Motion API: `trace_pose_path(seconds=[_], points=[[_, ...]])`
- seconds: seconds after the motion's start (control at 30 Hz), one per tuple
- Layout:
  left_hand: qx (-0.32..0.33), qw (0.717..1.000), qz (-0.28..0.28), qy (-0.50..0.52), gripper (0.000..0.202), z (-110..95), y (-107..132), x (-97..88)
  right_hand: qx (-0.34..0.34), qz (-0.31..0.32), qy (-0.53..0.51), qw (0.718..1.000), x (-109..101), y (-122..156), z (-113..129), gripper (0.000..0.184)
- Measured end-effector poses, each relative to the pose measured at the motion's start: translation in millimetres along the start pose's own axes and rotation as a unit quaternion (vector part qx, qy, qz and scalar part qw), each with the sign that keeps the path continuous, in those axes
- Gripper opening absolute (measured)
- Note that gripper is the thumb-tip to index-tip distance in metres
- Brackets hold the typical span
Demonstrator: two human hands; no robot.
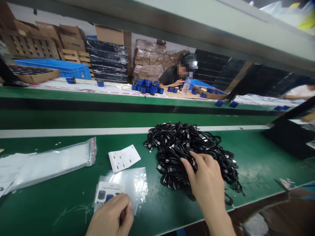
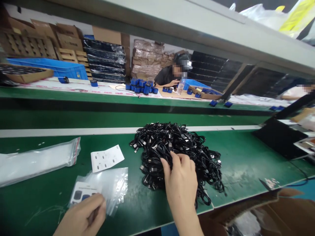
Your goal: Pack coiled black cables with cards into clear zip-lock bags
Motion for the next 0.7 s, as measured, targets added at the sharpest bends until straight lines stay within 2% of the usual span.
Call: trace_pose_path(seconds=[0.03, 0.1, 0.2, 0.27, 0.33, 0.4, 0.47, 0.53, 0.6, 0.7], points=[[0.012, 1.000, -0.005, -0.015, 0.027, -0.7, 0.0, 1.3, -0.024, -0.001, 0.034, 0.999, 4.7, -0.8, -2.5, 0.051], [0.038, 0.999, -0.007, -0.030, 0.026, -2.1, 0.3, 2.7, -0.054, 0.006, 0.036, 0.998, 11.5, 0.2, -2.6, 0.047], [0.023, 0.999, -0.001, -0.044, 0.028, 0.0, -0.4, 0.5, -0.027, -0.006, -0.061, 0.998, 7.5, 5.8, 1.1, 0.029], [0.017, 0.999, 0.003, -0.047, 0.029, 1.3, -1.3, -1.8, 0.012, 0.022, -0.168, 0.985, 3.7, 12.4, 5.7, 0.017], [0.030, 0.999, 0.011, -0.042, 0.027, 1.8, -2.0, -2.1, 0.053, 0.095, -0.282, 0.953, 5.3, 22.5, 14.8, 0.009], [0.038, 0.999, 0.023, -0.031, 0.025, 2.7, -2.3, 0.0, 0.080, 0.195, -0.375, 0.903, 12.7, 36.4, 30.0, 0.007], [0.035, 0.999, 0.035, -0.019, 0.024, 4.3, -2.5, 2.8, 0.099, 0.287, -0.424, 0.853, 23.3, 52.7, 47.1, 0.007], [0.029, 0.999, 0.039, -0.006, 0.024, 5.2, -2.8, 4.4, 0.104, 0.339, -0.431, 0.830, 33.4, 67.0, 60.3, 0.006], [0.009, 0.999, 0.038, 0.007, 0.024, 6.2, -3.5, 4.0, 0.100, 0.337, -0.418, 0.838, 40.0, 75.3, 66.4, 0.008], [-0.010, 0.998, 0.058, 0.036, 0.025, 5.6, -3.9, 3.5, 0.085, 0.302, -0.399, 0.862, 42.8, 78.3, 67.0, 0.011]])
Point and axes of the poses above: each hand's wrist, its own y-axis away from the middle knuckle, its own x-axis out of the palm, z = x × y, the point moved 4 cm from there along -y, towards the middle knuckle, and after that the axes turned 2 degrees about -x, right-handed, at the moved point
